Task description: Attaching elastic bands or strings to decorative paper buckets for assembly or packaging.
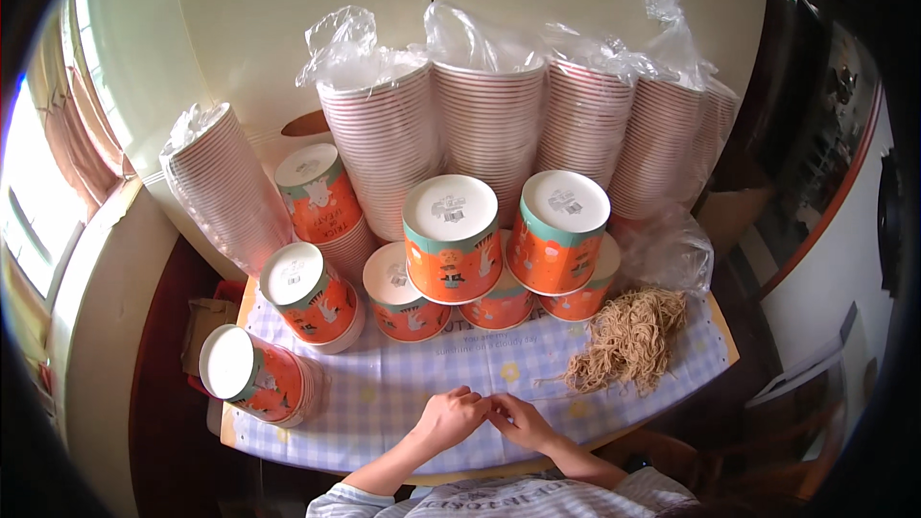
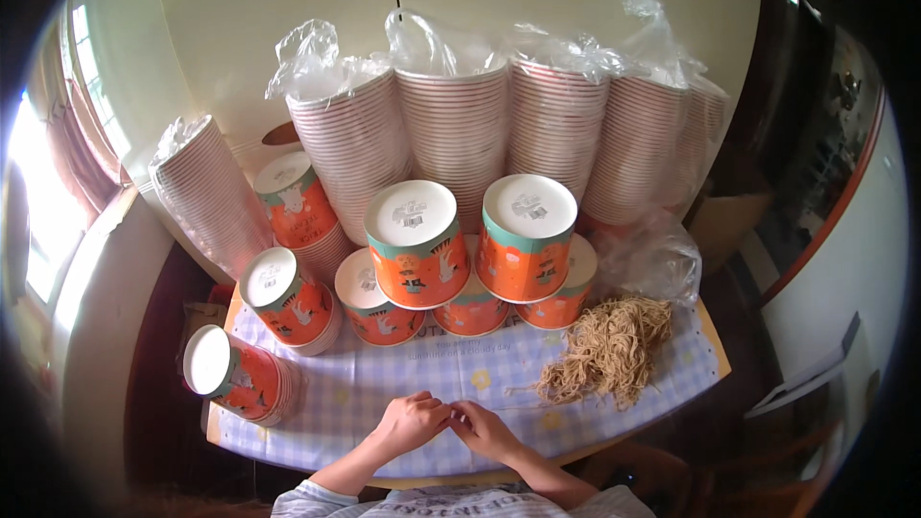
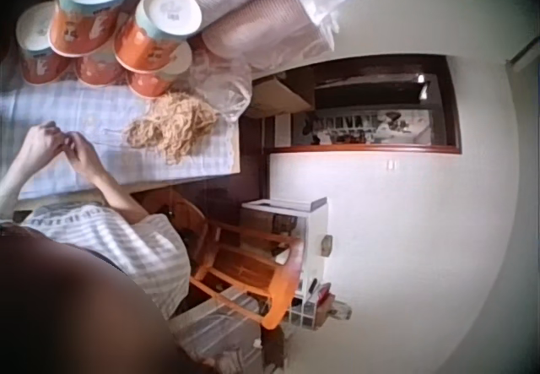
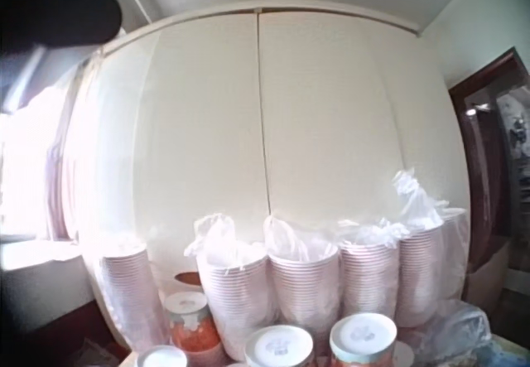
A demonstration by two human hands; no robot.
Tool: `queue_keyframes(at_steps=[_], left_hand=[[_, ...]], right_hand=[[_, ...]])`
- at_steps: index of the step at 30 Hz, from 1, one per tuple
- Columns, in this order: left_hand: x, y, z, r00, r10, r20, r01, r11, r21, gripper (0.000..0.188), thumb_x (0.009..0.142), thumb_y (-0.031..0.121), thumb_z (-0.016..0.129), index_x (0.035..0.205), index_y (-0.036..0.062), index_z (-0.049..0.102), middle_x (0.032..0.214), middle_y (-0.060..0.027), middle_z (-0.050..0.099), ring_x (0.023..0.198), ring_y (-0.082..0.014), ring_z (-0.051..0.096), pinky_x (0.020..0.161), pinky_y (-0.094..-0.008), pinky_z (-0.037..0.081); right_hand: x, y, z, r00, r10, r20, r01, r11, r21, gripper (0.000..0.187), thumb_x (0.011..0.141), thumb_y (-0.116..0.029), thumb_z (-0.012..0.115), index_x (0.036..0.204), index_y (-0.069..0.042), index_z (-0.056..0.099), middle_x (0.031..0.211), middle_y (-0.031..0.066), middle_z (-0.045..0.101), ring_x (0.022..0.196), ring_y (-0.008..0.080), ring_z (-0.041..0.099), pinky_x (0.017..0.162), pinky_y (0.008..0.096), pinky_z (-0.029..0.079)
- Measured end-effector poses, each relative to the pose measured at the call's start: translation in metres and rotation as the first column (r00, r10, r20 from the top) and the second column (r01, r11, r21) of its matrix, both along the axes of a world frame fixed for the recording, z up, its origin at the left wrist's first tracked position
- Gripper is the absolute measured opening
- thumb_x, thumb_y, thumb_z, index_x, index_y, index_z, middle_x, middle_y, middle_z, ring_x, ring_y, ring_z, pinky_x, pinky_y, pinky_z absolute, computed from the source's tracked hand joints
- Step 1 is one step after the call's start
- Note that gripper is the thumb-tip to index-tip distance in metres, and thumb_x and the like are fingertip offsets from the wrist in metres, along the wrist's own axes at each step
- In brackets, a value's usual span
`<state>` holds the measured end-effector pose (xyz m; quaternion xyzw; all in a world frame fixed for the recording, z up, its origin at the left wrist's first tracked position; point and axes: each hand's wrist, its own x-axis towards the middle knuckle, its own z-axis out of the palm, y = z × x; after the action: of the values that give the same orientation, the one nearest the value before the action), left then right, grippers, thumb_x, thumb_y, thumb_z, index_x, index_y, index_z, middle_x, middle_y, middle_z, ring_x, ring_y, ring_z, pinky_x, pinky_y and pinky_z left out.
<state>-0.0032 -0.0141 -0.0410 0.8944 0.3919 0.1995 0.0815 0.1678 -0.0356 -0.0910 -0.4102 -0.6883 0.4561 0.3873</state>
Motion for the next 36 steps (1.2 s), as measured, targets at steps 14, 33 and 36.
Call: queue_keyframes(at_steps=[14,33,36], left_hand=[[-0.013,0.09,0.024,0.965,0.175,-0.193,-0.027,0.806,0.592,0.027,0.068,0.015,0.056,0.094,0.0133,0.058,0.091,-0.0031,0.051,0.084,-0.0181,0.049,0.066,-0.0324,0.042],[-0.045,0.057,0.122,0.885,0.232,0.404,-0.426,0.753,0.501,0.017,0.058,0.002,0.061,0.07,0.0048,0.049,0.062,-0.0071,0.049,0.047,-0.0241,0.05,0.042,-0.0324,0.043],[-0.046,0.038,0.128,0.795,0.314,0.52,-0.44,0.888,0.136,0.012,0.067,0.002,0.058,0.073,0.0032,0.047,0.055,-0.0064,0.049,0.043,-0.0178,0.049,0.042,-0.0277,0.041]], right_hand=[[0.019,-0.012,0.002,0.969,-0.239,0.057,0.241,0.969,-0.047,0.011,0.08,-0.014,0.061,0.084,-0.003,0.061,0.064,0.006,0.06,0.052,0.0101,0.054,0.049,0.0239,0.042],[0.031,-0.026,0.017,0.93,-0.273,-0.247,0.268,0.962,-0.052,0.006,0.08,-0.004,0.06,0.084,-0.001,0.059,0.067,-0.0005,0.055,0.055,0.0015,0.044,0.05,0.0172,0.037],[0.035,-0.024,0.042,0.913,-0.278,-0.297,0.293,0.956,0.003,0.003,0.081,-0.004,0.059,0.082,-0.002,0.059,0.064,-0.0017,0.052,0.051,0.0014,0.038,0.046,0.0172,0.031]])
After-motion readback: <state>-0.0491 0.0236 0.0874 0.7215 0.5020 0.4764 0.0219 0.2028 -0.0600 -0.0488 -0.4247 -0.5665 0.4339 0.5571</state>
